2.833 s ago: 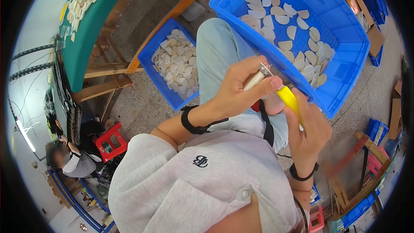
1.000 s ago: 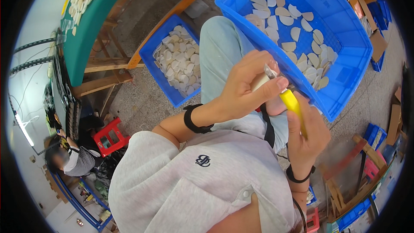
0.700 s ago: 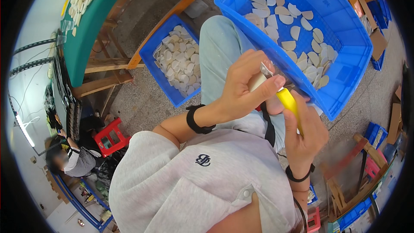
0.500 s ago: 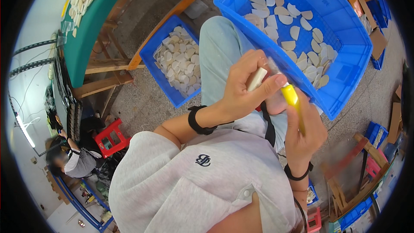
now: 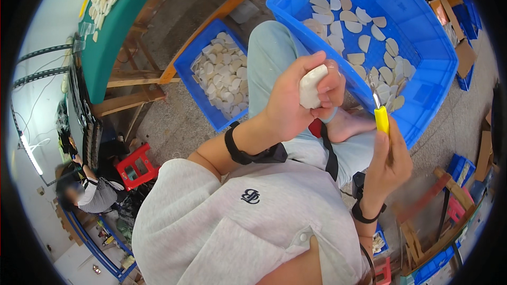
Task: Scrape and deburr small white semi-circular objects and sort them into bins.
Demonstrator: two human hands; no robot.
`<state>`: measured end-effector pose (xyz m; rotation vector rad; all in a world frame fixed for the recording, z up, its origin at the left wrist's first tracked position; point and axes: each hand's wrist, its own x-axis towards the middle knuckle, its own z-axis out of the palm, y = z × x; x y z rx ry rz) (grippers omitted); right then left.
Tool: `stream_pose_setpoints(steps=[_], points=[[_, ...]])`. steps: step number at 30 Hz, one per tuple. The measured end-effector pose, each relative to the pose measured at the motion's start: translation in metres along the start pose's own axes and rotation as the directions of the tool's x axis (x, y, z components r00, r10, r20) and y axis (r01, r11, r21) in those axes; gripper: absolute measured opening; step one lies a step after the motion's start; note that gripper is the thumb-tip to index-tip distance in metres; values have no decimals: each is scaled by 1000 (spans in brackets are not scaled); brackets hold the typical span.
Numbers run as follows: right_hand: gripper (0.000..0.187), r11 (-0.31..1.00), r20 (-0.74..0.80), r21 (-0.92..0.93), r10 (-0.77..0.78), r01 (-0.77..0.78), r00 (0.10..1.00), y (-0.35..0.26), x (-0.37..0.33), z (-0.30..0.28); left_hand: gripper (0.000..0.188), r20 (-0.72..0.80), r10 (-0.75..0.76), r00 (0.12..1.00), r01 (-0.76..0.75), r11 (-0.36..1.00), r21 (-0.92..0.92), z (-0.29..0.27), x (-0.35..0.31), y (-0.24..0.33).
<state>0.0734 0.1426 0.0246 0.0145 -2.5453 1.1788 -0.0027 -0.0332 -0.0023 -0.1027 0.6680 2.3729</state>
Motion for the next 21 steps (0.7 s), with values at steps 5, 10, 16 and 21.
stream_pose_setpoints(steps=[5,10,16,21], points=[[25,997,0,21,70,-70,998,2,0,-4,42,30,-63,998,66,994,-86,4,2,1],[23,997,0,60,48,-48,999,5,8,2,41,51,-26,998,31,994,-102,3,4,9],[23,989,-11,-58,138,-138,990,16,8,3,35,-224,116,968,-93,989,111,-47,10,27],[28,963,73,-47,267,-264,961,23,3,5,37,-391,572,721,-533,818,215,-91,8,177]])
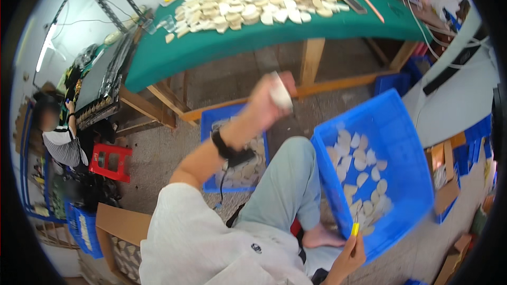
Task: Scrape and deburr small white semi-circular objects and sort them into bins.
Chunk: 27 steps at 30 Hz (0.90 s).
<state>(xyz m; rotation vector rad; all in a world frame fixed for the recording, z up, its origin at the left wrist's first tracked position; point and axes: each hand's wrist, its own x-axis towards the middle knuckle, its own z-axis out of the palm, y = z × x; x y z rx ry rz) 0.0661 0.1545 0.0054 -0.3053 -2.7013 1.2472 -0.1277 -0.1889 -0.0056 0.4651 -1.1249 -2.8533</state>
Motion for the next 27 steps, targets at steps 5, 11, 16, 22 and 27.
stream_pose_setpoints(steps=[5,11,16,22,27], points=[[27,999,89,-28,-21,23,996,-34,-1,-2,61,-258,420,870,-414,907,82,9,82,177],[28,998,-9,-41,-51,51,999,-21,5,-4,46,41,201,979,-202,909,365,-9,101,51],[25,999,-86,32,-12,15,996,6,13,-13,41,342,-35,939,-164,829,534,11,45,-46],[26,984,-476,179,105,-20,873,53,8,-25,39,764,-133,632,-759,96,644,41,-2,-143],[27,965,-374,79,262,-251,890,109,3,-31,23,915,-151,375,-926,-106,362,58,-42,-217]])
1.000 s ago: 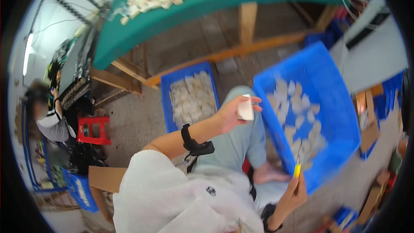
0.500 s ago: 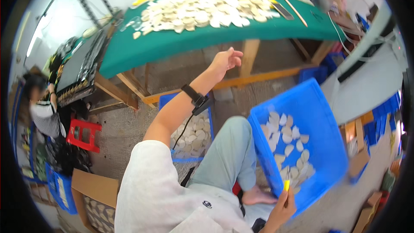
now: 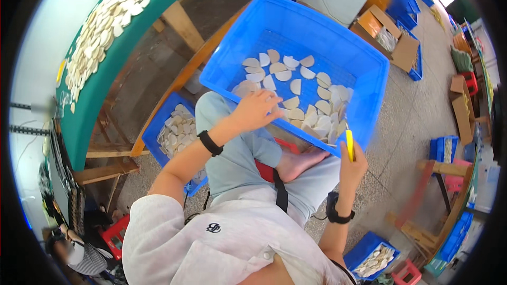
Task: Scrape and deburr small white semi-circular objects and sort them into bins.
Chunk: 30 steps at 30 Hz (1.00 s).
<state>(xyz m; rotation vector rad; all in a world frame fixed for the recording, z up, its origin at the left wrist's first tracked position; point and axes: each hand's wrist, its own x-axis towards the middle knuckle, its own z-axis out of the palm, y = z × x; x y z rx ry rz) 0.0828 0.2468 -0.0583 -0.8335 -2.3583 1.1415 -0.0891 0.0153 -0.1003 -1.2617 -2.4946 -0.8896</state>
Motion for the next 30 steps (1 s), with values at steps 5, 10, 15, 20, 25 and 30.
stream_pose_setpoints(steps=[5,10,15,20,25,30], points=[[24,909,59,-411,-53,73,997,29,26,30,28,-9,-241,970,236,943,236,32,-6,3],[29,887,-34,-446,-151,120,988,70,29,42,28,-131,-117,984,146,961,234,46,-5,12],[28,898,16,-438,-31,35,999,83,13,61,21,-114,-83,990,108,967,233,43,-31,7],[28,963,-40,-263,-76,63,996,78,14,57,13,-267,-181,946,207,976,69,28,-23,16],[27,982,-250,-136,91,-128,964,64,58,0,42,-549,-289,784,500,818,285,-22,-4,-46],[30,966,-191,-259,-64,12,980,109,100,-19,54,-376,-575,727,673,707,218,-35,15,-151]])
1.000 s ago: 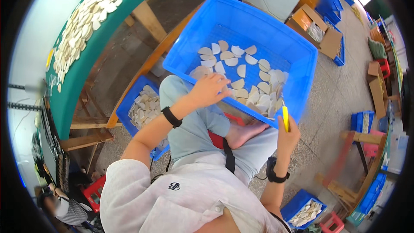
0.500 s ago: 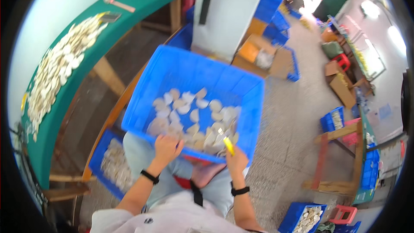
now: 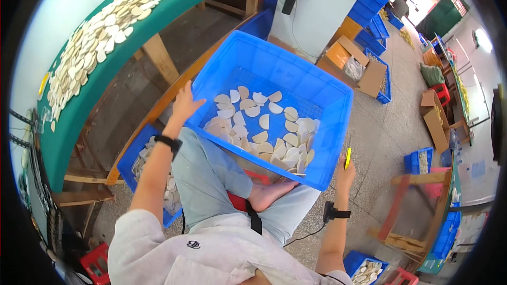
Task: Scrape and deburr small white semi-circular objects and sort them into bins.
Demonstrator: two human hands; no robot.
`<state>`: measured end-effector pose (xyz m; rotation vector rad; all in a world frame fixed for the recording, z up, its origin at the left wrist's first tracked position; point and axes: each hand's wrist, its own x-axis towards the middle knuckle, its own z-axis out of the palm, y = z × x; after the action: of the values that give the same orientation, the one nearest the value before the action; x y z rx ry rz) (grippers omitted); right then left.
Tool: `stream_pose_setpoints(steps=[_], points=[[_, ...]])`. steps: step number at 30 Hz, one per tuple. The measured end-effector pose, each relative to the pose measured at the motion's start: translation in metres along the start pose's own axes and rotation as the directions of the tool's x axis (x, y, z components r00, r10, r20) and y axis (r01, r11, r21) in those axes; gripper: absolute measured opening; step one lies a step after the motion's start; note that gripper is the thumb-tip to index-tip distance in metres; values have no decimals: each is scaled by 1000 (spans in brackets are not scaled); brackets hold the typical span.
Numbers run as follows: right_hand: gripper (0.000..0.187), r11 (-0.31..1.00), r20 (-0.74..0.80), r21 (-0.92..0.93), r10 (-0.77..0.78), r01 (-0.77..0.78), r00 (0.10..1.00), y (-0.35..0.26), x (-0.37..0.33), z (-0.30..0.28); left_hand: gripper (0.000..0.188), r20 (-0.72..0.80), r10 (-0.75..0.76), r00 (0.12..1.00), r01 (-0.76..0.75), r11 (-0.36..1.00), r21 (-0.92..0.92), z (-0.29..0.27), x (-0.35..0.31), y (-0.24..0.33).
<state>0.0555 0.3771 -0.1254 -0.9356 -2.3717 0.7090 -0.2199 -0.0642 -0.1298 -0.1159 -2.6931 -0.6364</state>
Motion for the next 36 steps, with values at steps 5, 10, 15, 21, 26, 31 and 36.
stream_pose_setpoints(steps=[5,10,15,21,26,31,36], points=[[36,979,263,59,176,-198,949,4,19,29,40,533,-277,800,306,951,36,-7,34,-6],[24,914,174,289,242,-284,955,18,5,32,35,389,-266,882,260,963,69,-24,21,26],[21,883,70,417,206,-216,976,15,1,35,33,254,-196,947,210,977,-29,-72,36,48],[22,868,1,465,195,-173,981,-22,32,69,31,29,-114,993,117,984,-131,-111,71,73],[27,898,-112,439,92,-34,990,-31,51,94,30,-74,-56,996,47,992,-116,-97,68,68],[26,911,-86,408,109,-65,990,-14,46,85,30,69,-113,991,120,986,-112,-94,55,81],[24,878,12,438,206,-190,978,-13,24,85,31,85,-15,996,26,991,-131,-126,71,90]])
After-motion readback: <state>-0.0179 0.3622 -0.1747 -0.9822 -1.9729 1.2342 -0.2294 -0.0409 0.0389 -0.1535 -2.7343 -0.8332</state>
